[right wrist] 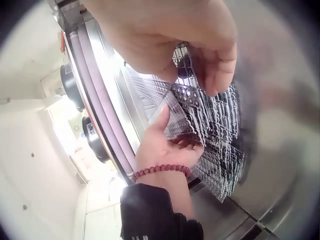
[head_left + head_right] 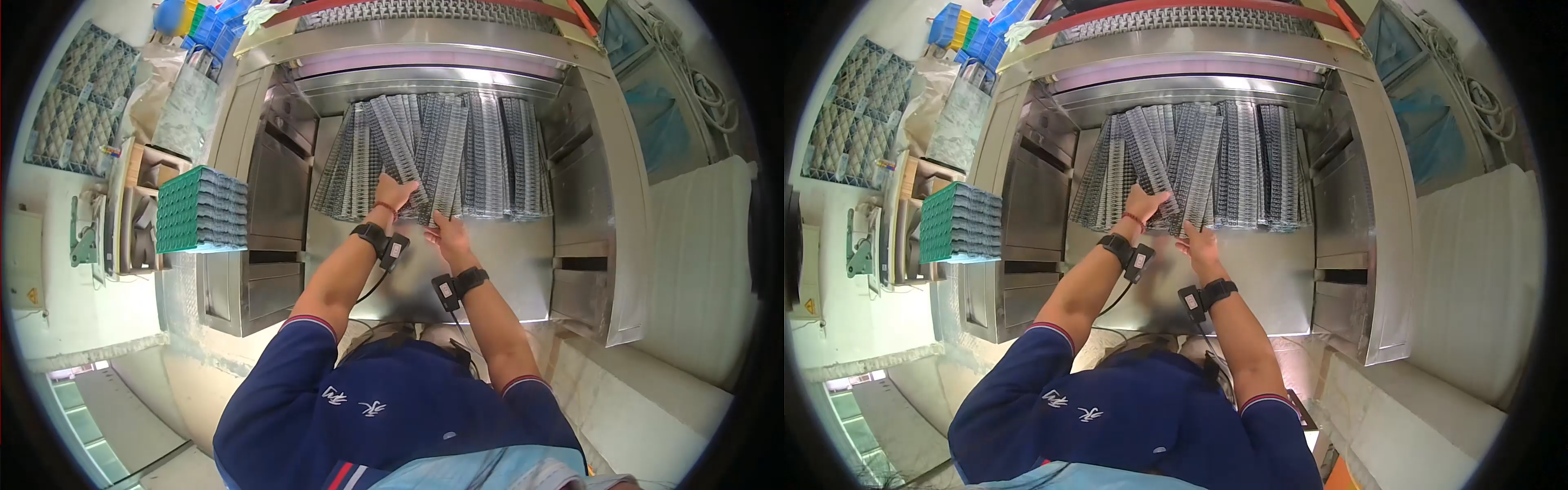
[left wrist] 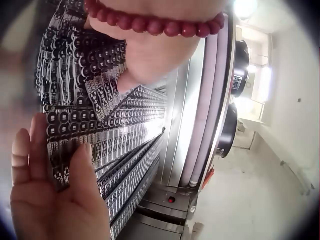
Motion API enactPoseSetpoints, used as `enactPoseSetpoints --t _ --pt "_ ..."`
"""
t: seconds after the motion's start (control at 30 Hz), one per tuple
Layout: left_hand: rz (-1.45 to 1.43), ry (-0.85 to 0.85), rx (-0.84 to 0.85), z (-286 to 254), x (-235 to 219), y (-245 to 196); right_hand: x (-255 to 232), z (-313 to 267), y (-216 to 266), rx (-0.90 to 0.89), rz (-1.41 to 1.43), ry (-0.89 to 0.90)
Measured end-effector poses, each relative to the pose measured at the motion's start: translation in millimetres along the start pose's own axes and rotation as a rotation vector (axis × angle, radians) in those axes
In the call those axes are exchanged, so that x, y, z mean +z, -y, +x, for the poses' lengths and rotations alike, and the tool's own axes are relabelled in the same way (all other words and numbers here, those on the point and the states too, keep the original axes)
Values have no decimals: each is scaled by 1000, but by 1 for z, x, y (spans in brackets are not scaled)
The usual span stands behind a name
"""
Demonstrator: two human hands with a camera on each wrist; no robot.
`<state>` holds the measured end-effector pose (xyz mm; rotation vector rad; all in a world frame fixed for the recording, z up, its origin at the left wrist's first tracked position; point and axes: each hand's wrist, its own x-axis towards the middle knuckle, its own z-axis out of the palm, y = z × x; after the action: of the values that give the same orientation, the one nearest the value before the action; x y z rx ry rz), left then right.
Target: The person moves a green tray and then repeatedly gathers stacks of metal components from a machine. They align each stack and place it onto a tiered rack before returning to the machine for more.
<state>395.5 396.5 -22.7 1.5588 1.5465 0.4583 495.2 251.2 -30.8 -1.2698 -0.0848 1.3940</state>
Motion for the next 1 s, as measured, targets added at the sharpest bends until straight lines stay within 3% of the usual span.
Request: enactPoseSetpoints --t 0.03,0.17,0.3,0.37,0.4,0.47,0.53,0.57,0.67,0.77,0.87,0.93,1.0 --pt "-34 68 -103 1 -1 -1 -2 0 1 6 -4 -2" --pt "87 47 -222 9 10 -3 -14 1 1 0 87 -74" --pt "38 -13 -184 16 17 7 -19 1 11 -36 144 -153" --pt "-411 114 -167 15 15 10 -18 3 12 -58 221 -195" --pt "-408 112 -168 15 13 11 -18 5 12 -81 295 -240" --pt "-704 244 -235 14 12 14 -17 14 6 -72 359 -234" --pt "-717 271 -288 18 13 13 -21 22 3 -65 423 -228" --pt "-730 299 -344 19 13 13 -21 19 8 -19 457 -214" --pt "-631 284 -306 41 29 44 -24 18 8 26 502 -163" --pt "-716 360 -262 -8 -2 -3 -31 22 0 -11 505 -91" --pt "-758 438 -296 -30 -10 0 -41 9 -5 -24 458 -2" --pt "-821 491 -265 -46 -16 31 -50 -10 -16 -7 426 56" --pt "-846 507 -343 -74 -23 58 -65 -36 -33 93 200 186"
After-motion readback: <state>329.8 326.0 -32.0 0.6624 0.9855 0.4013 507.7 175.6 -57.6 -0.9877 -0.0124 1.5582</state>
